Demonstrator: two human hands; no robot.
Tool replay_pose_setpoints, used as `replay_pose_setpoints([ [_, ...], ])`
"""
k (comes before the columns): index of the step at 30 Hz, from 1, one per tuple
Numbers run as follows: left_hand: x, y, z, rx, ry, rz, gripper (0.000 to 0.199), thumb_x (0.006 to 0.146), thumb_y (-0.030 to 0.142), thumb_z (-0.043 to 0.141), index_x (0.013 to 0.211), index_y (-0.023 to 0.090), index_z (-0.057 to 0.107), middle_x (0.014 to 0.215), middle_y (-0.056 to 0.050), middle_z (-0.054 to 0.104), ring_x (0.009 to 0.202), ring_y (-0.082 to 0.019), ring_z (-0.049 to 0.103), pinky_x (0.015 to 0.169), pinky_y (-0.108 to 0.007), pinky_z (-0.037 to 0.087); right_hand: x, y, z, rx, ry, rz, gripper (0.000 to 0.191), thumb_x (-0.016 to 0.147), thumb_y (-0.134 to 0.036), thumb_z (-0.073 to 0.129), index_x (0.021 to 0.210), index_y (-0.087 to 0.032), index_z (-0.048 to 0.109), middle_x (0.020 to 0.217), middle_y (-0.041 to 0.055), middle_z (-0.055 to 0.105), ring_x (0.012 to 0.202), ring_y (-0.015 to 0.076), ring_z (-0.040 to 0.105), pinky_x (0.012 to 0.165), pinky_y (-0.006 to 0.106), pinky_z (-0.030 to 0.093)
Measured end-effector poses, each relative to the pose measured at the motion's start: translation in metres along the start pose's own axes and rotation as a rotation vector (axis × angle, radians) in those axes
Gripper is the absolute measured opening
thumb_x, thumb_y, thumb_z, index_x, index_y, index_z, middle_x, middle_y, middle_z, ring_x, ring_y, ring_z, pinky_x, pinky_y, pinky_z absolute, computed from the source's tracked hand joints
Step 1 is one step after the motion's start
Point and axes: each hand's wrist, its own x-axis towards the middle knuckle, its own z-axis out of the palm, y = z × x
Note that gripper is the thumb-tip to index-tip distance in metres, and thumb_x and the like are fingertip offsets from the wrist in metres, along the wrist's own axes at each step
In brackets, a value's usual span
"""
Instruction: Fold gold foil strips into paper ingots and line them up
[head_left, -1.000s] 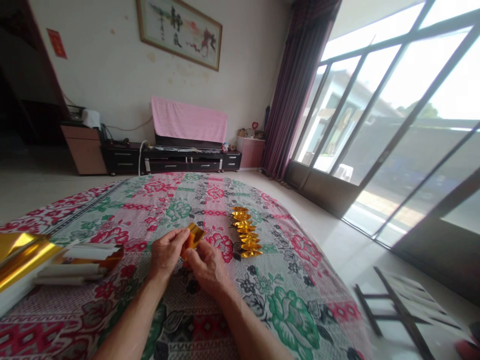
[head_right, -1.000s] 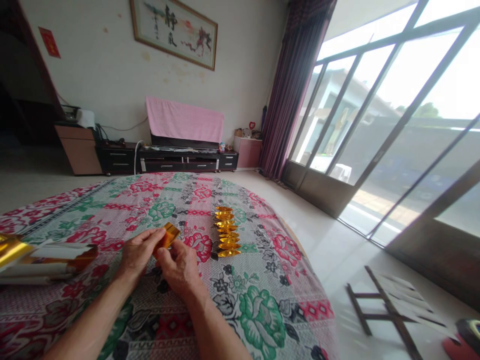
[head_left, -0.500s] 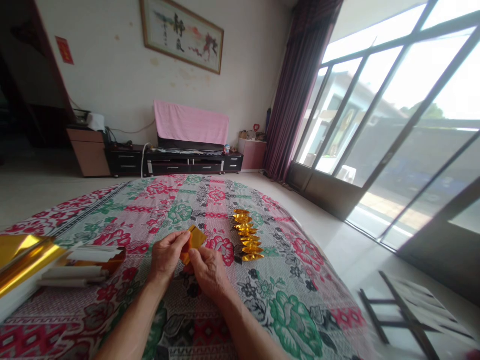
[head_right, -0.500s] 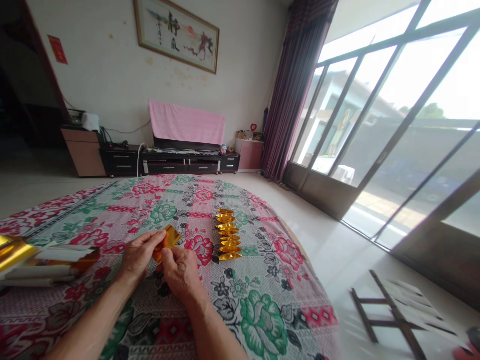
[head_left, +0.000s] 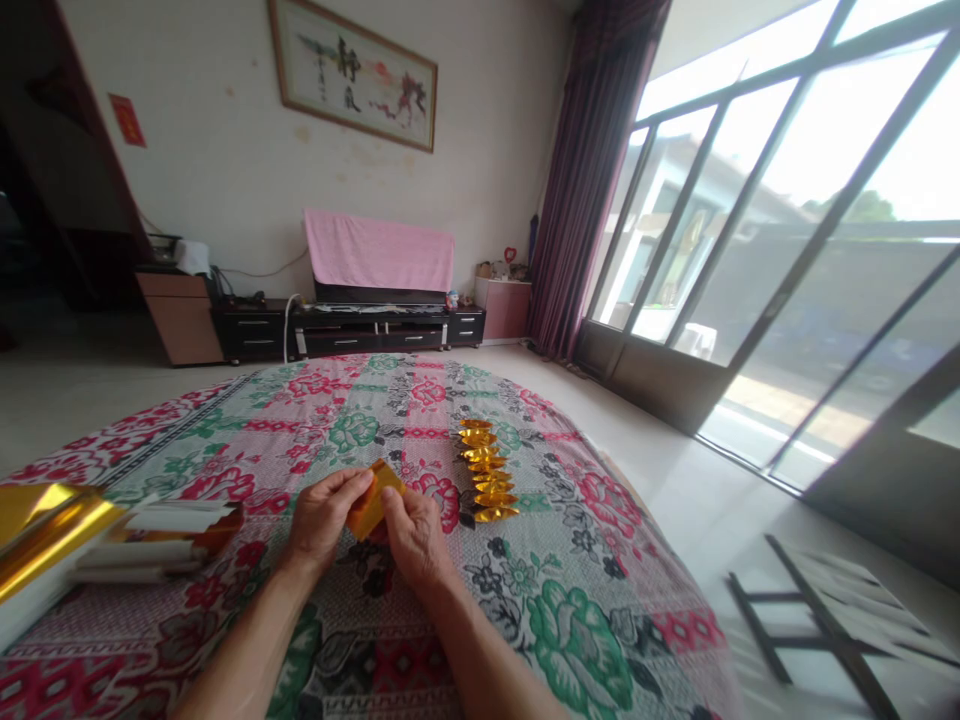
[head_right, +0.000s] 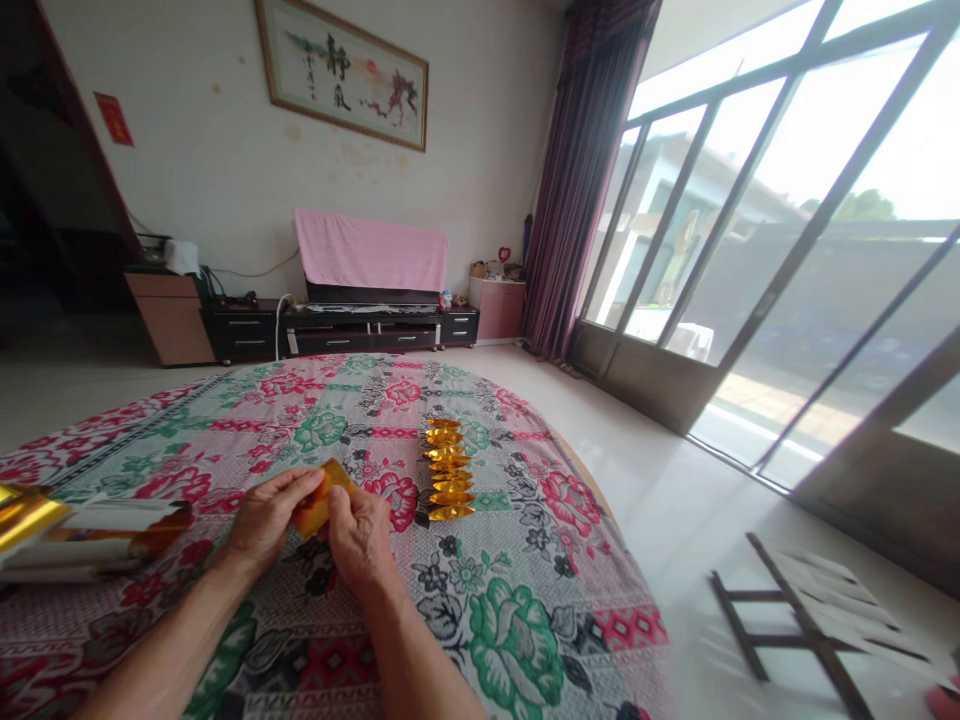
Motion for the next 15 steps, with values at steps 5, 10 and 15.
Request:
replay_pose_setpoints([
  [5, 0.0009, -0.0003, -0.0021, -0.05, -0.001, -0.037, 0.024, 0.055, 0.033, 0.071, 0.072, 0.017, 0.065, 0.058, 0.001, 0.063, 0.051, -0.013, 0.056, 0.048, -0.022, 0.044, -0.0012, 0.0016, 0.0004, 0.027, -0.014, -0.014, 0.045, 0.085, -0.044, 0.039, 0.057, -0.015, 0.059, 0.05, 0.0014, 0.056, 0.046, 0.0111, 0.05, 0.043, 0.019, 0.035],
  [10, 0.0017, -0.0033, -0.0043, -0.021, -0.076, -0.035, 0.021, 0.056, 0.03, 0.07, 0.072, 0.018, 0.064, 0.053, 0.004, 0.059, 0.047, -0.011, 0.053, 0.044, -0.02, 0.041, 0.0011, -0.0023, -0.0007, 0.13, 0.069, -0.004, 0.042, 0.083, -0.044, 0.04, 0.057, -0.014, 0.055, 0.049, -0.001, 0.05, 0.044, 0.0093, 0.046, 0.042, 0.018, 0.033],
  [15, -0.0017, -0.0005, -0.0013, -0.04, -0.053, -0.057, 0.022, 0.057, 0.033, 0.07, 0.071, 0.017, 0.064, 0.059, 0.002, 0.064, 0.053, -0.012, 0.057, 0.05, -0.021, 0.045, 0.0052, 0.0048, -0.0001, 0.166, 0.153, 0.005, 0.038, 0.081, -0.042, 0.041, 0.057, -0.015, 0.052, 0.048, -0.003, 0.044, 0.043, 0.0079, 0.041, 0.04, 0.018, 0.03],
])
